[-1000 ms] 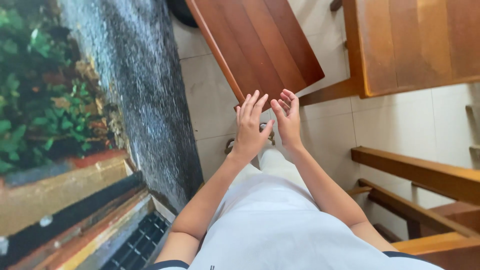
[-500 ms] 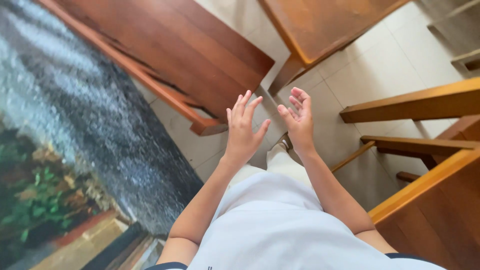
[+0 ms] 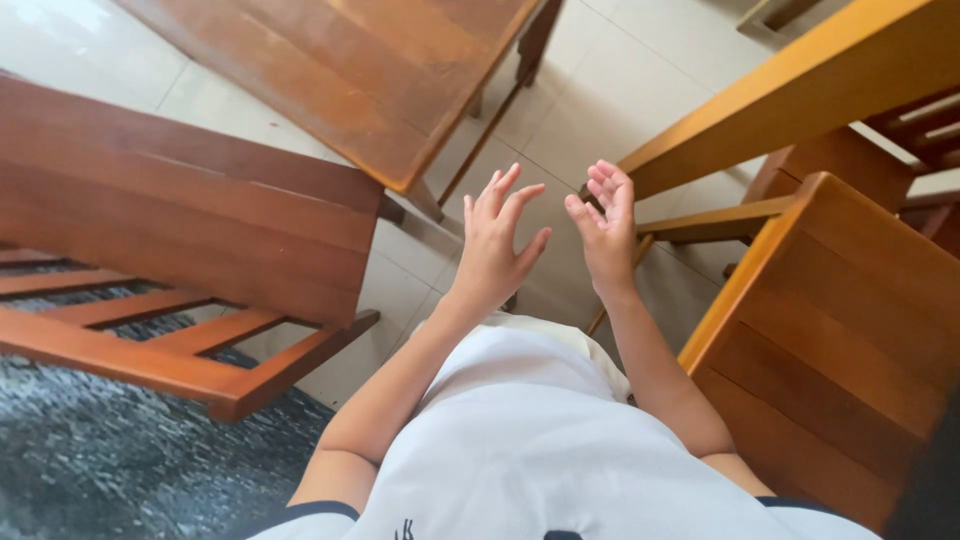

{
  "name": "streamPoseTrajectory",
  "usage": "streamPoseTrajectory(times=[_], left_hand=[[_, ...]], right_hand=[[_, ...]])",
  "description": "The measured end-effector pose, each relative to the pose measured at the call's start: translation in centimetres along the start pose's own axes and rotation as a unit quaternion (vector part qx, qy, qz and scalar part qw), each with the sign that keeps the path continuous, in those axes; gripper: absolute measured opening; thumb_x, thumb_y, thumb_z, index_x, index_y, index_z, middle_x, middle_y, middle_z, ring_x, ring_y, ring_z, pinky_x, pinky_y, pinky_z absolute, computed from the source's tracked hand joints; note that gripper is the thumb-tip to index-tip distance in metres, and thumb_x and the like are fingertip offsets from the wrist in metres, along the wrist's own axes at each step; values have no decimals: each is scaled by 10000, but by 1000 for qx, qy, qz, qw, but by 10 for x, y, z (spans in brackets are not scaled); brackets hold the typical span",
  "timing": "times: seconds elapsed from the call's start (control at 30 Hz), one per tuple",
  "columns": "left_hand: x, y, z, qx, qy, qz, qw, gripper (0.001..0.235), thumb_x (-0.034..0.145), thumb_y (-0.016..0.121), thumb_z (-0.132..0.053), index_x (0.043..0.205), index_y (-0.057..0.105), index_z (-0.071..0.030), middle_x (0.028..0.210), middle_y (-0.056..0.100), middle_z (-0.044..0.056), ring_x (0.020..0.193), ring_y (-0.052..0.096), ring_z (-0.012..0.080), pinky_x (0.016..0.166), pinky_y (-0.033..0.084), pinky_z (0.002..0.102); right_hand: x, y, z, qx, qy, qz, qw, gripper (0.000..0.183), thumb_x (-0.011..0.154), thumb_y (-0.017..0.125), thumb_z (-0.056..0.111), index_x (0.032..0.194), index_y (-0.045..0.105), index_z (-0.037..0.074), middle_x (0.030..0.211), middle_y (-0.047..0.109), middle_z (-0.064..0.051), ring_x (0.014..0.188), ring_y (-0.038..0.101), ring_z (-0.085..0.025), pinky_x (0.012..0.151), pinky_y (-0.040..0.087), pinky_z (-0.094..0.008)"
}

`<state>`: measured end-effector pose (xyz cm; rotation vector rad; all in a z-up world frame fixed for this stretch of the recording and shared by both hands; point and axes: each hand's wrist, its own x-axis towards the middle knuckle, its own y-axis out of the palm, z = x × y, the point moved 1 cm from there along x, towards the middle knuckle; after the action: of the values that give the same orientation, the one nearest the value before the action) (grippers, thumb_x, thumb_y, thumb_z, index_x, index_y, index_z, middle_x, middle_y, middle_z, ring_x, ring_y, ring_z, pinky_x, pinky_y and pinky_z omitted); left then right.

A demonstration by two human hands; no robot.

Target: Organizing and arranging wooden chairs around dining tables in a restaurant.

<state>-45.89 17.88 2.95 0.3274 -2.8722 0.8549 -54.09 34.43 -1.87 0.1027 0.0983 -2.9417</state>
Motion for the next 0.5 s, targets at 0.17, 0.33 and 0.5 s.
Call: streamPoseTrajectory(times=[0.17,0.33,0.5], left_hand=[[48,26,-25,-7,23,26,999,519,917,771,-193,1392,564,-173,1618,380,124,1538,308,407,1192,189,705],[92,38,-37,3,37,61,997,507,914,770,-191,1380,571,-184,1609,397,107,1538,324,399,1195,196,691],[138,52,-33,-1,39,81,996,498,928,770,-192,1384,569,-174,1609,391,112,1532,314,398,1212,188,670]], right_hand=[[37,-40,5,30,-19,-25,999,655,973,730,206,1514,381,83,1568,432,-160,1482,413,-300,1200,386,-459],[63,-59,13,42,-16,-62,997,665,976,731,208,1521,372,81,1581,413,-162,1487,408,-312,1205,376,-472],[93,-73,6,44,-3,-90,995,689,975,736,245,1529,362,79,1602,390,-163,1496,403,-319,1212,365,-482]])
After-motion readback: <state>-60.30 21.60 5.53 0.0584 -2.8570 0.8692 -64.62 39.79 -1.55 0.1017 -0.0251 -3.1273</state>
